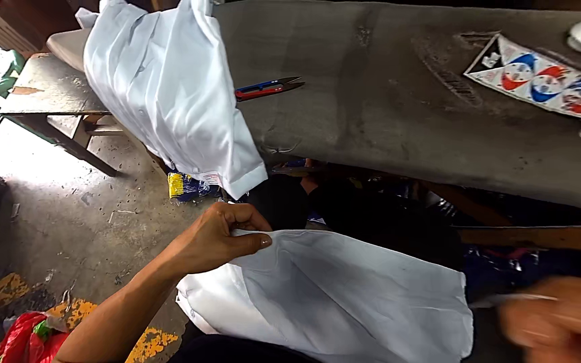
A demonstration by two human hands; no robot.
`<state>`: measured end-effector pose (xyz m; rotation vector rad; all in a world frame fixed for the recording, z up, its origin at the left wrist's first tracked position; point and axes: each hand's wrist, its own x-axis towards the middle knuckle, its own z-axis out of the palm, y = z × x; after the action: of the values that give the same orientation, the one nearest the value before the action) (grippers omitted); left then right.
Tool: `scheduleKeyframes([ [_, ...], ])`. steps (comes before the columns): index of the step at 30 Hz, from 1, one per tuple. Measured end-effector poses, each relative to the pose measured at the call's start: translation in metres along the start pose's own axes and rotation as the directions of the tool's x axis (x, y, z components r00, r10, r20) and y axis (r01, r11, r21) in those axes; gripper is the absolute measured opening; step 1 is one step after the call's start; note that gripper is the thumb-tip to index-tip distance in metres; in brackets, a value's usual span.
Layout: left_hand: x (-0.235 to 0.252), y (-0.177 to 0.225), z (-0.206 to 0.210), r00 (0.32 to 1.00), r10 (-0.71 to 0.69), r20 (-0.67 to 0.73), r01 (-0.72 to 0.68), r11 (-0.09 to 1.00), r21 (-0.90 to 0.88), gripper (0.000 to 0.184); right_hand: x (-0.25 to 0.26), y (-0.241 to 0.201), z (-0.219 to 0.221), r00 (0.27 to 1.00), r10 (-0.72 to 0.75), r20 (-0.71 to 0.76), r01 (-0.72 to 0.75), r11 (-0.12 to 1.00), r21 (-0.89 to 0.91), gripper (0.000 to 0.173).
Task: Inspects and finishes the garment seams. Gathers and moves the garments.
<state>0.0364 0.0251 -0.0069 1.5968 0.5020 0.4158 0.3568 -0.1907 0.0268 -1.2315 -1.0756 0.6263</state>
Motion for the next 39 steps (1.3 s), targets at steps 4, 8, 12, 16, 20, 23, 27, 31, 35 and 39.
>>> scheduleKeyframes([
  [4,0.015,-0.002,-0.003,0.998,-0.022,0.053,0.024,0.999,-0.041,0.012,0.021,0.020,0.084,0.931,-0.151,0.332,0.232,0.948,-0.220,0.019],
  [8,0.029,-0.001,-0.002,0.994,-0.045,0.101,0.049,0.998,-0.044,0.011,0.033,0.057,0.129,0.898,-0.174,0.404,0.390,0.740,-0.548,0.021],
  [12,0.036,0.018,-0.004,0.997,0.052,0.058,-0.071,0.911,0.406,0.020,0.041,0.071,0.133,0.884,-0.215,0.415,0.433,0.712,-0.553,0.019],
  [16,0.060,0.084,-0.024,0.931,0.364,0.004,-0.205,0.514,0.833,0.023,0.054,0.073,0.124,0.887,-0.201,0.416,0.407,0.766,-0.498,0.023],
  [20,0.132,0.095,-0.070,0.959,0.284,-0.027,-0.032,0.201,0.979,0.036,0.061,0.071,0.122,0.894,-0.162,0.419,0.366,0.803,-0.471,0.024],
  [23,0.166,0.080,-0.083,0.966,0.258,0.023,-0.030,0.024,0.999,0.031,0.066,0.071,0.122,0.897,-0.146,0.417,0.335,0.840,-0.426,0.025],
  [27,0.161,0.092,-0.076,0.944,0.329,-0.007,-0.027,0.100,0.995,0.027,0.072,0.072,0.121,0.904,-0.116,0.411,0.267,0.904,-0.333,0.024],
  [31,0.090,0.104,-0.040,0.960,0.276,-0.044,-0.145,0.627,0.766,0.027,0.076,0.077,0.118,0.904,-0.076,0.420,0.181,0.959,-0.216,0.022],
  [35,0.041,0.051,-0.020,0.998,0.070,-0.005,-0.062,0.912,0.405,0.035,0.079,0.079,0.116,0.893,-0.036,0.449,0.098,0.988,-0.116,0.021],
  [39,0.025,0.019,-0.010,0.982,0.189,-0.013,-0.149,0.815,0.560,0.028,0.079,0.076,0.118,0.893,-0.009,0.450,0.071,0.990,-0.122,0.020],
])
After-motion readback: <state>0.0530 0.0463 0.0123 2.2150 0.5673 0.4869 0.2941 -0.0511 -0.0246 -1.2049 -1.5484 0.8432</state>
